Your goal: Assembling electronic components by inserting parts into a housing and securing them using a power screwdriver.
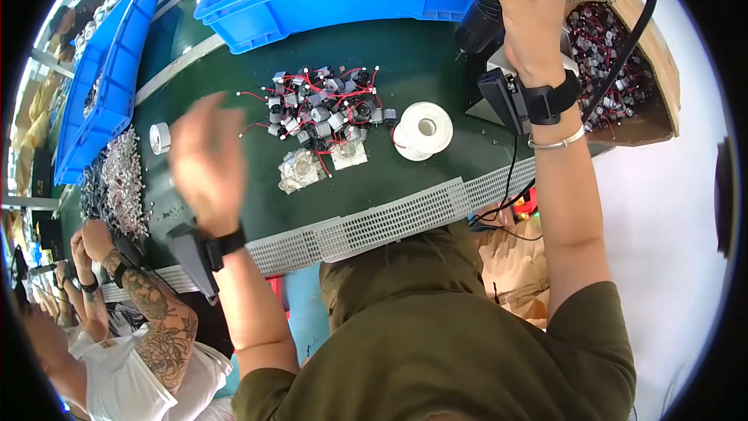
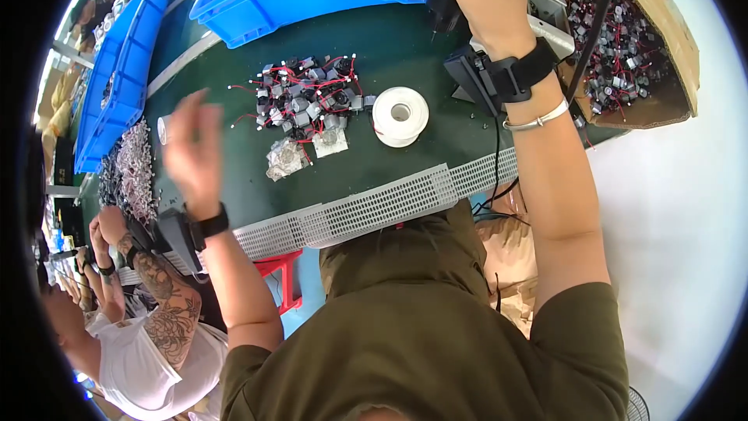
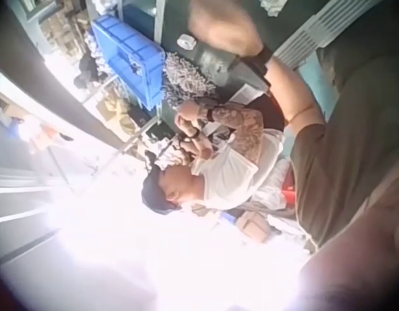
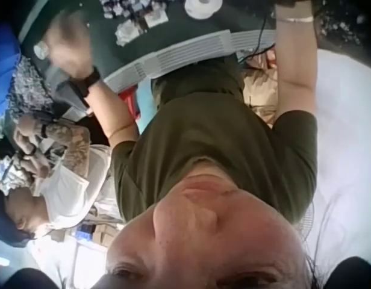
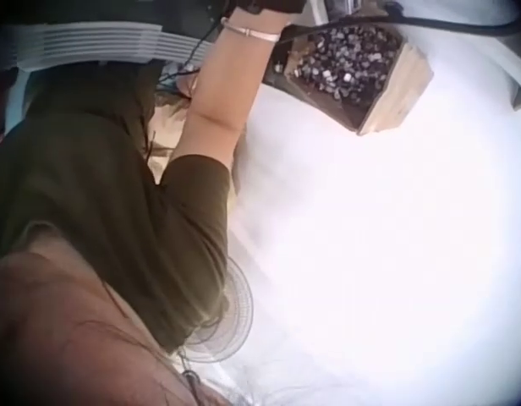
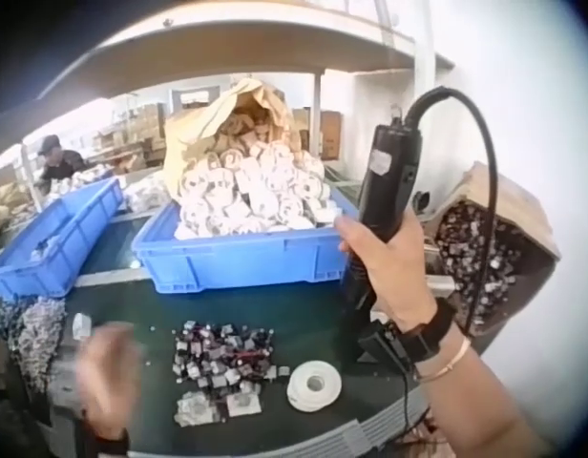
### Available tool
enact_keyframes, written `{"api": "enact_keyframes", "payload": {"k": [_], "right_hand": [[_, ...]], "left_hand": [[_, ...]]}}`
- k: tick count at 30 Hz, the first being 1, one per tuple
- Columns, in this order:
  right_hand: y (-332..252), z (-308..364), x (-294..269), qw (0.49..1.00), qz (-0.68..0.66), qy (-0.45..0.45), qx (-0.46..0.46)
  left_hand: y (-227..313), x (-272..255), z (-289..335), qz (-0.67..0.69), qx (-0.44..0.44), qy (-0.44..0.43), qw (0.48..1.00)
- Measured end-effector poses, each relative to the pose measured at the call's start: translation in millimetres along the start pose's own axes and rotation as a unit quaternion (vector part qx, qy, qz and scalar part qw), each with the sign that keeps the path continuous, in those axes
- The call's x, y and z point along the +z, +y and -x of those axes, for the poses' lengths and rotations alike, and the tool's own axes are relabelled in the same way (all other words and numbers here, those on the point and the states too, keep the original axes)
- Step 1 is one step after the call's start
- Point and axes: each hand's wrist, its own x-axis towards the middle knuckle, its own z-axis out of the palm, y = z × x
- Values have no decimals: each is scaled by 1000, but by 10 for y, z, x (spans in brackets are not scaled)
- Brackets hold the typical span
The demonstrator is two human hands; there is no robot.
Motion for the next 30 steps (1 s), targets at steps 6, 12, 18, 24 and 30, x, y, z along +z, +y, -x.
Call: {"api": "enact_keyframes", "payload": {"k": [6,12,18,24,30], "right_hand": [[53,-1,26,999,32,-13,-20],[196,193,80,998,16,-18,-63],[39,841,225,963,54,-252,-74],[137,957,482,928,-85,-342,119],[248,841,162,920,-172,-258,238]], "left_hand": [[283,538,-61,-37,36,-138,989],[182,466,-378,147,-8,-183,972],[471,342,-579,299,-12,-152,942],[810,310,-544,451,-98,-260,849],[658,254,-510,412,-104,-182,887]]}}
